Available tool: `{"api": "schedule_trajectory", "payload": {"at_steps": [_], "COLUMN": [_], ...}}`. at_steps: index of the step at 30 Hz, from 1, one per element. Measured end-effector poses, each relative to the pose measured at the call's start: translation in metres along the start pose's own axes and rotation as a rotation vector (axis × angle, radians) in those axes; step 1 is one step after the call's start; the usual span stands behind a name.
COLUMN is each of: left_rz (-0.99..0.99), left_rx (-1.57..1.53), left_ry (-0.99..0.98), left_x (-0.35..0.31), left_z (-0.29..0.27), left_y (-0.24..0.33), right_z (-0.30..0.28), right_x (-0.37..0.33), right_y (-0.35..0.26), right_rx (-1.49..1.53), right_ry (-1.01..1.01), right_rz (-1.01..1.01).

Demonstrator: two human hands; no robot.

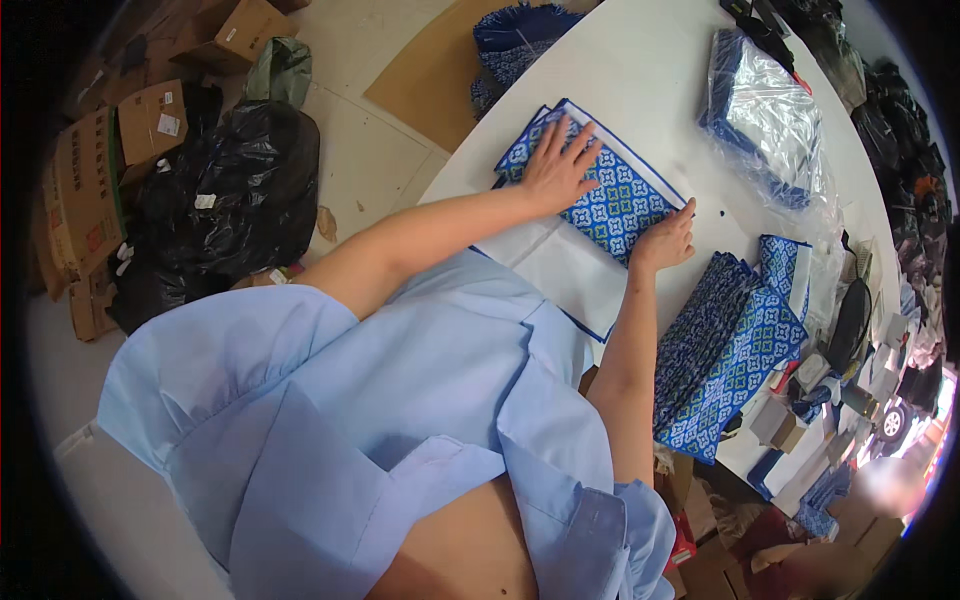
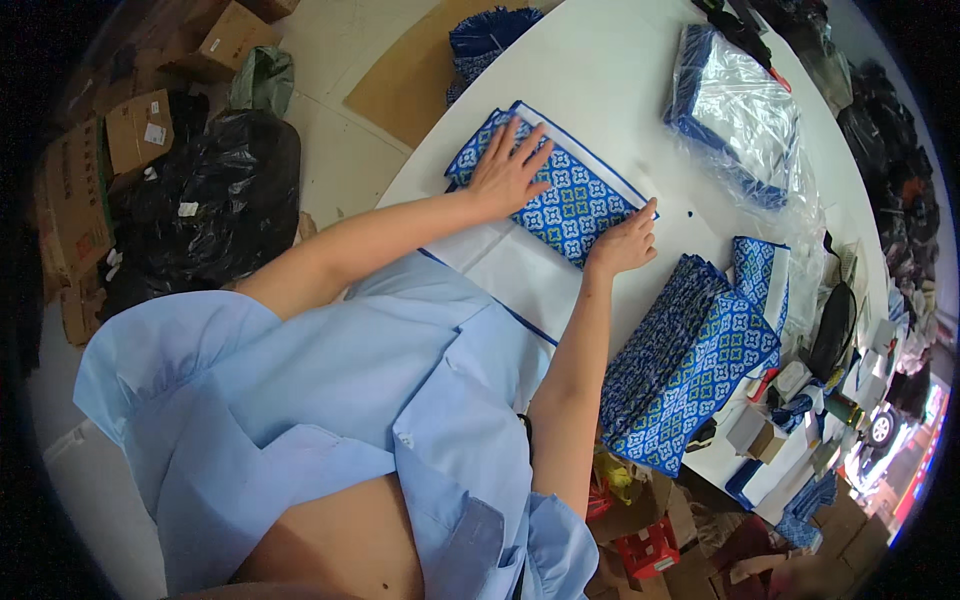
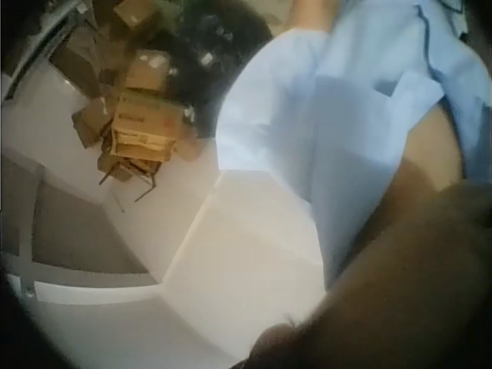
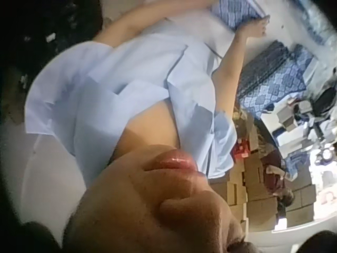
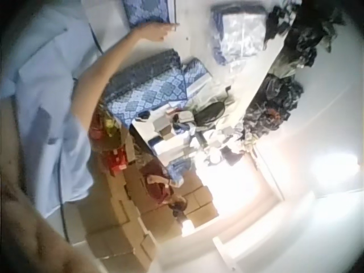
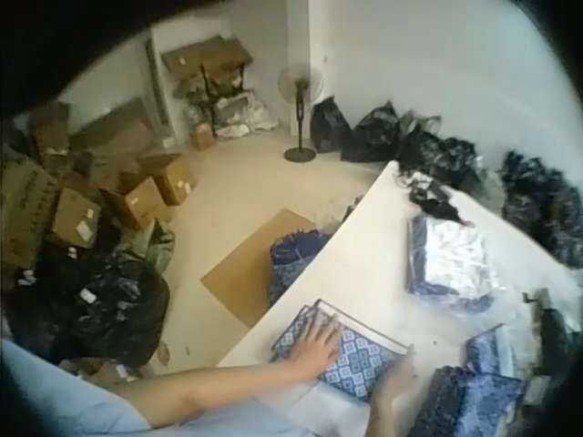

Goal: Fold fabric patterned bags and organize them onto stacks.

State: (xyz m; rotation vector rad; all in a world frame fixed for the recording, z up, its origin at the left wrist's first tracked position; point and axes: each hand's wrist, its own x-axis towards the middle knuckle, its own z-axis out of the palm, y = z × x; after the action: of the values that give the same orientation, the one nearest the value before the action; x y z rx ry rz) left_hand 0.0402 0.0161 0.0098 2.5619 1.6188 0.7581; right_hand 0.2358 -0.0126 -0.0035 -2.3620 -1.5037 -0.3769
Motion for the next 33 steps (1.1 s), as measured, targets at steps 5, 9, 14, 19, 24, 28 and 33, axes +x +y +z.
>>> {"api": "schedule_trajectory", "payload": {"at_steps": [5,9,14,19,24,28,33], "left_rz": [-0.151,-0.128,-0.089,-0.055,-0.025,-0.036,-0.031], "left_rx": [0.099,0.092,0.156,0.233,0.188,0.200,0.224], "left_ry": [-0.177,-0.190,-0.159,-0.165,-0.126,-0.117,-0.126], "left_x": [-0.015,-0.008,-0.010,-0.008,-0.005,-0.006,-0.008], "left_z": [0.010,0.016,0.014,0.016,0.012,0.009,0.012], "left_y": [-0.006,-0.013,-0.017,-0.015,-0.015,-0.013,-0.013], "right_z": [0.007,0.006,-0.006,-0.017,-0.022,-0.018,-0.026], "right_x": [-0.001,-0.002,0.003,-0.032,-0.057,-0.060,-0.064], "right_y": [0.004,0.005,-0.004,-0.051,-0.020,0.037,0.042], "right_rx": [0.019,0.010,0.031,0.467,0.429,0.195,0.070], "right_ry": [0.052,-0.015,-0.041,-0.157,-0.310,-0.250,-0.209], "right_rz": [0.044,0.113,0.166,-0.598,-0.581,-0.343,-0.124]}}
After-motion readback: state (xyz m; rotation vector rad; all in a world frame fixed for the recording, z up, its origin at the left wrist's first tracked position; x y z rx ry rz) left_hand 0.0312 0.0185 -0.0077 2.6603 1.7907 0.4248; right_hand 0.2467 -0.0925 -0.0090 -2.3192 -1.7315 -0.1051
